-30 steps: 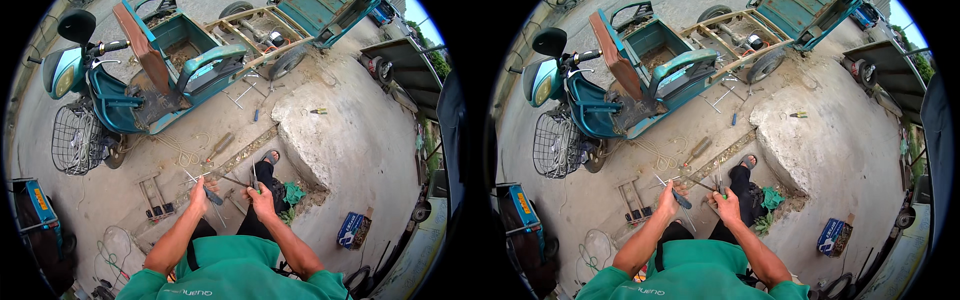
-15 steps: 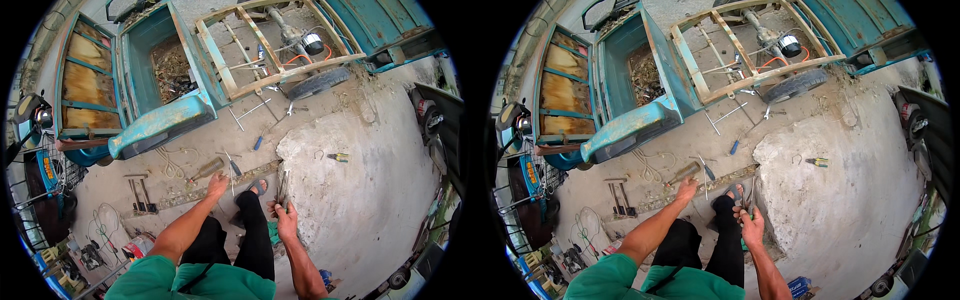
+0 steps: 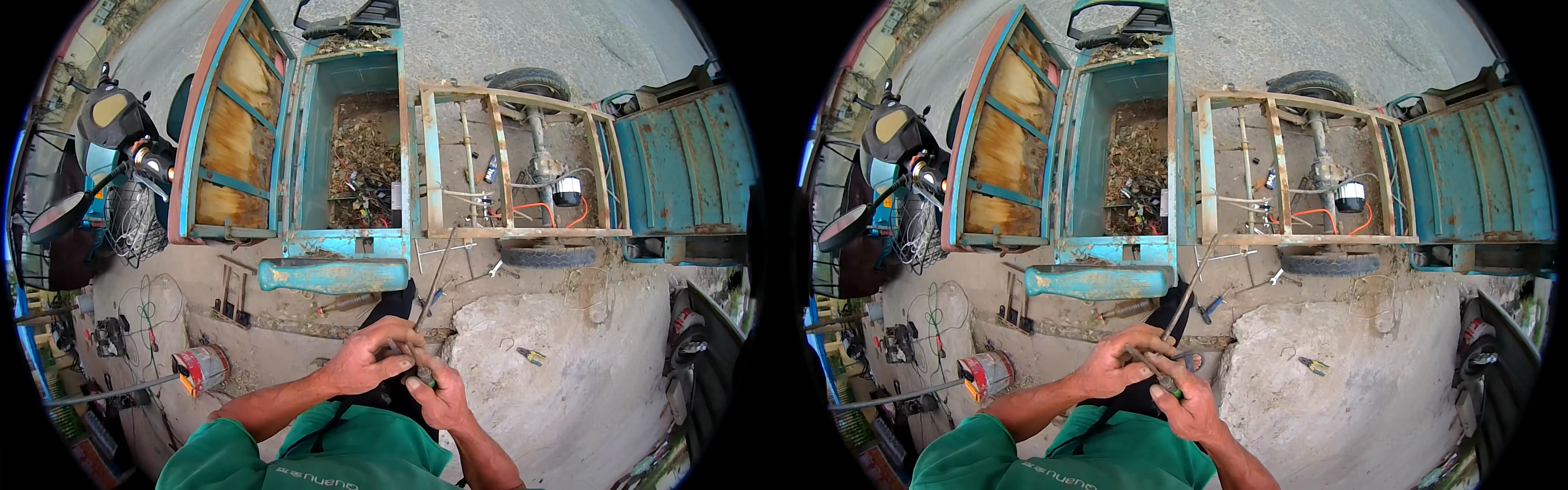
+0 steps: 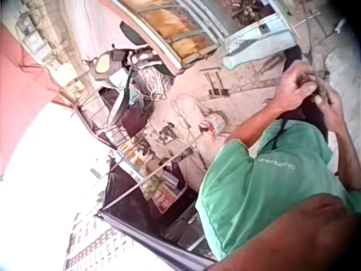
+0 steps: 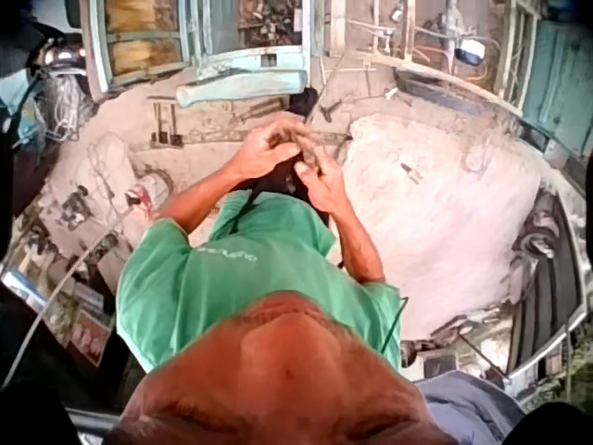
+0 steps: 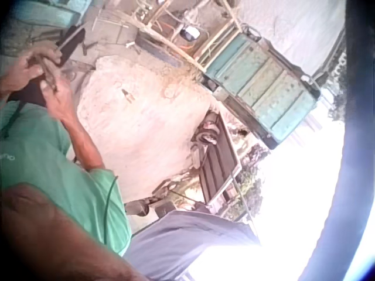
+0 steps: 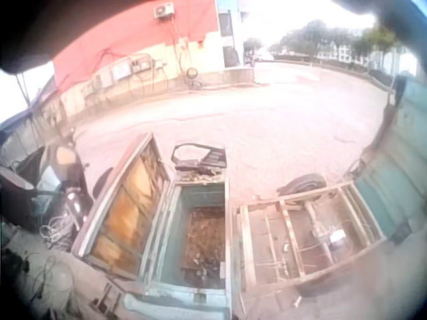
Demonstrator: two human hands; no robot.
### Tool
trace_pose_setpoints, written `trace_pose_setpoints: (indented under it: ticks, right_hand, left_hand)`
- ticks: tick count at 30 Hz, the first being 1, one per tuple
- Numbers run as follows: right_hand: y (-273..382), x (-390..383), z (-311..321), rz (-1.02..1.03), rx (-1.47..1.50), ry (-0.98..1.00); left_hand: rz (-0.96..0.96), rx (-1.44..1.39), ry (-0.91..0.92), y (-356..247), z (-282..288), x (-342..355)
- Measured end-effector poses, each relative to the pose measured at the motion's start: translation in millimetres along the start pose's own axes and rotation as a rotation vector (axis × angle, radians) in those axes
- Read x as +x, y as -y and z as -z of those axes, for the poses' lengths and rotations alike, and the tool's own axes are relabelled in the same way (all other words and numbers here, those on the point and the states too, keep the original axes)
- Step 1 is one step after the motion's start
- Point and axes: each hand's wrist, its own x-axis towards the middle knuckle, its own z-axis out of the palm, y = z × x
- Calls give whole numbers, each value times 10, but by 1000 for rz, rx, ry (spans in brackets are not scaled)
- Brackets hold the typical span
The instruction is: The person uses a screwdriver to remove screws from a metal panel on a teal three-wheeled vehicle. After opening the panel, they manipulate wires and a yellow electrical component inside the compartment, then remove the component and place it on the vehicle frame.
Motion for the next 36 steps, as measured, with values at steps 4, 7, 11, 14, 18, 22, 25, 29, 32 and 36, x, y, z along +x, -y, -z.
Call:
trace_pose_setpoints:
  ticks: [4,7,11,14,18,22,25,29,32,36]
  right_hand:
    - [341,865,121,64,-19,18]
    - [180,1610,335,-95,145,-138]
    - [-412,2743,643,-292,143,-363]
    - [-813,3333,692,-455,224,-461]
    - [-1281,3724,654,-594,180,-475]
    - [-1584,3874,661,-675,164,-448]
    - [-1717,3978,659,-681,174,-415]
    - [-1704,4063,597,-676,166,-336]
    - [-1708,4057,685,-724,191,-275]
    - [-1838,3983,801,-780,147,-208]
  left_hand:
    - [52,-312,-229,-191,602,370]
    - [93,-386,-574,-155,1195,653]
    - [197,-235,-851,153,2093,885]
    - [343,-5,-950,376,2468,1007]
    - [465,120,-967,687,2558,1071]
    - [613,6,-971,919,2619,1224]
    - [668,27,-943,975,2739,1303]
    - [708,16,-959,987,2778,1353]
    - [730,-15,-977,1064,2832,1410]
    - [729,-13,-945,1106,2918,1538]
